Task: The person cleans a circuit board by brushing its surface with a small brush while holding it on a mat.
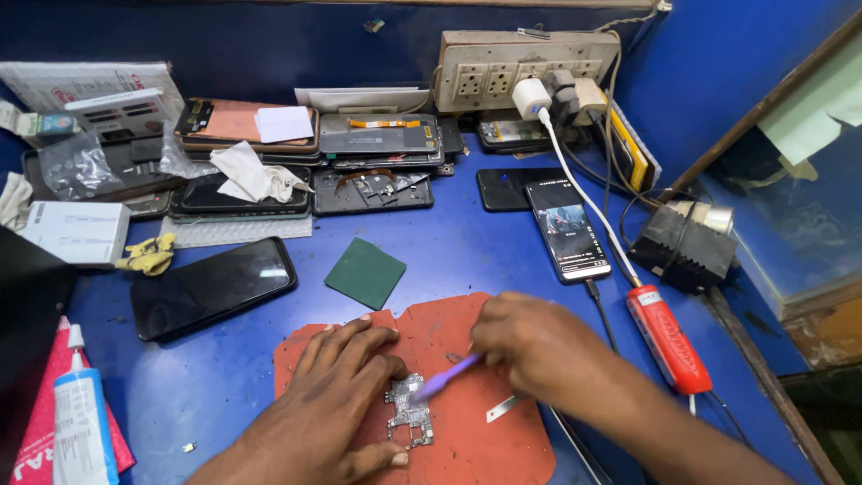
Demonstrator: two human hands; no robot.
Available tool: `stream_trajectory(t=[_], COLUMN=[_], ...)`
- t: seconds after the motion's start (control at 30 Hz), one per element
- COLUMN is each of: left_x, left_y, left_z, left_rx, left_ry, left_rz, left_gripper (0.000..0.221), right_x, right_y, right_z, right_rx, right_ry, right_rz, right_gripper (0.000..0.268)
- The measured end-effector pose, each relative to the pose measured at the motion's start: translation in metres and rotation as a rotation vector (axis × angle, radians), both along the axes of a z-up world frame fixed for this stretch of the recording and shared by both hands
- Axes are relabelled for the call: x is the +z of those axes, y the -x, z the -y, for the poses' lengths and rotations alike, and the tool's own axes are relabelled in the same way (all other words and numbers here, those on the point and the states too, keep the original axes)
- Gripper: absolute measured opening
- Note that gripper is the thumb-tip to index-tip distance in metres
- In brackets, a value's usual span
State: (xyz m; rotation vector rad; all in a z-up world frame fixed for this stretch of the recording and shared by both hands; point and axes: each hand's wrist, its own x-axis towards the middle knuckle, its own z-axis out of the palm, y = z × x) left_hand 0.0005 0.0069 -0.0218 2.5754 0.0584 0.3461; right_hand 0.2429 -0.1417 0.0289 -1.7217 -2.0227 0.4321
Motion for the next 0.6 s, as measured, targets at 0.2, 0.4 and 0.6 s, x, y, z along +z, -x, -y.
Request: stream_trajectory(t=[0.2,0.4,0.6], left_x=[0.007,0.012,0.016], left_y=[0.000,0.002,0.000], left_z=[0.001,0.005,0.005], left_rx=[0.010,0.019,0.015], left_ry=[-0.022,0.007,0.025], left_rz=[0.010,0.000,-0.012], left_gripper=[0.078,0.078,0.078], right_x=[0.001,0.002,-0.001], right_y=[0.016,0.007,0.000], right_z=[0.003,0.002,-0.001], right_rx=[0.034,-0.143,-0.145], right_ry=[0.016,0.086,0.115], right_rz=[0.092,0.120,0.132], right_gripper=[0.023,0.023,0.021])
